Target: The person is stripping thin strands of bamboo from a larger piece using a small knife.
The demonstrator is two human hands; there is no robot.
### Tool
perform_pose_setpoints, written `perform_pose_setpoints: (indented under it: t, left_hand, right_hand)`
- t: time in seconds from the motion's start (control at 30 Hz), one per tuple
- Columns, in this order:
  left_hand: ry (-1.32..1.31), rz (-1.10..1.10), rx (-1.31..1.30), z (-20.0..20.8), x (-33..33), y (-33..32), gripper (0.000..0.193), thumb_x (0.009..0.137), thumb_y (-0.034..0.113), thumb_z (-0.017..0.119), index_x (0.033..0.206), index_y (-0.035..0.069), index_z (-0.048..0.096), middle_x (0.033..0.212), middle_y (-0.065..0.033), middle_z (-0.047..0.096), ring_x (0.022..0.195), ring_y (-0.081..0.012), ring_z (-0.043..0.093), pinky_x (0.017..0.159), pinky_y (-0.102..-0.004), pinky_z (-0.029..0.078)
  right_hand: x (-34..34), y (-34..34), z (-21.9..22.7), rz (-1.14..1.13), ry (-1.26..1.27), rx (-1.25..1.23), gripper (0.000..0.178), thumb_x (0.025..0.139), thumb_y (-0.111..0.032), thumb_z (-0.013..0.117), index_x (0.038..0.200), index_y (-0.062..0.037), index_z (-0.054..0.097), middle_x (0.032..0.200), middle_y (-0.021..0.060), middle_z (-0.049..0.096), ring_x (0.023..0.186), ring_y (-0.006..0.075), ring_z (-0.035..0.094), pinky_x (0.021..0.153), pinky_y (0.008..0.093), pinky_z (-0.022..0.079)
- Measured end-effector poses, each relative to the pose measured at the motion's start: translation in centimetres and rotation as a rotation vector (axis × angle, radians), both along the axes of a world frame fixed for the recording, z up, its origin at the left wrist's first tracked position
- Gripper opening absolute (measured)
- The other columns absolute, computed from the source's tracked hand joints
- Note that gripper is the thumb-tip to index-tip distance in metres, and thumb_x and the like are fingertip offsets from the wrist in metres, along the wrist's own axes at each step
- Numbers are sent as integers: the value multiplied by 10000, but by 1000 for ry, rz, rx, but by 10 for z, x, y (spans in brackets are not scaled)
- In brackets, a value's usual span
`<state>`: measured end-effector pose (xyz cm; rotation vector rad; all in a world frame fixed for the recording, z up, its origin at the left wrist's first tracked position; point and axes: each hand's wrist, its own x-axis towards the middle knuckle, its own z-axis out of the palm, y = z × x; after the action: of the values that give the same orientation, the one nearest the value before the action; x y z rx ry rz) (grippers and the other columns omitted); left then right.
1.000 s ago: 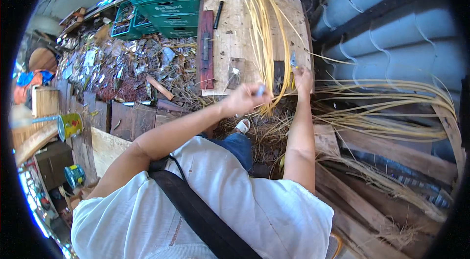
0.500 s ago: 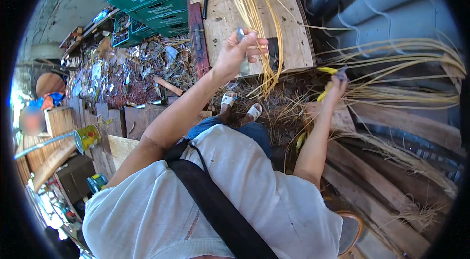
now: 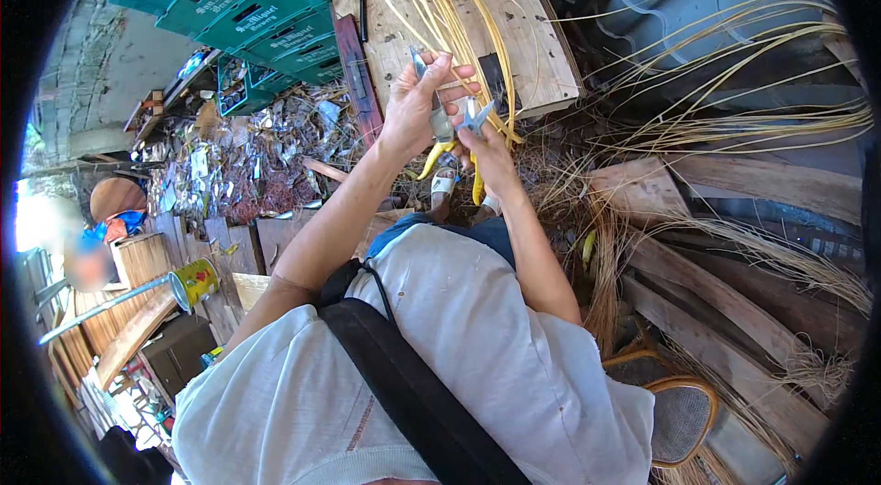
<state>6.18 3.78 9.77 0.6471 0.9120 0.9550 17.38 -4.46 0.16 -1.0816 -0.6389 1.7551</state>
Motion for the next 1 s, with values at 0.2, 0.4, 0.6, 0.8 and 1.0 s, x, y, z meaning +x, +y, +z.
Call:
perform_pose_setpoints:
  t: [0.2,0.4,0.6,0.8,1.0]
  left_hand:
    - [16,32,27,-3,-4,-7,170,940,258,553,1032,135,478,936,-74,646,859,-215,677,527,-213,471]
    - [111,25,1,-22,-11,-11,151,947,241,540,1029,129,481,926,-67,644,828,-203,678,537,-214,465]
    - [134,-2,17,-29,-12,-13,170,937,267,558,1024,134,499,938,-63,659,815,-188,679,547,-223,467]
    - [152,4,29,-21,-18,-14,144,953,237,529,1044,132,493,939,-74,653,825,-195,679,547,-218,460]
    - [135,-7,23,-19,-19,-19,147,942,248,549,1014,126,508,892,-87,659,788,-203,681,516,-215,472]
  right_hand:
    - [3,10,-14,-211,487,61,221,947,-231,519,1113,-86,512,933,43,588,880,155,595,771,353,510]
    - [10,0,-22,-213,407,22,237,959,-242,503,1119,-68,487,927,55,562,866,208,649,709,336,565]
    - [27,0,-27,-109,50,41,260,957,-215,505,1160,-52,504,1016,72,599,917,192,635,779,318,540]
    - [31,-20,-21,211,-43,-7,182,951,-185,492,1084,-74,548,1046,70,640,946,141,605,772,305,473]
    - [14,8,-26,155,-30,47,174,948,-163,488,1098,-86,531,1013,26,627,939,133,598,700,281,478]
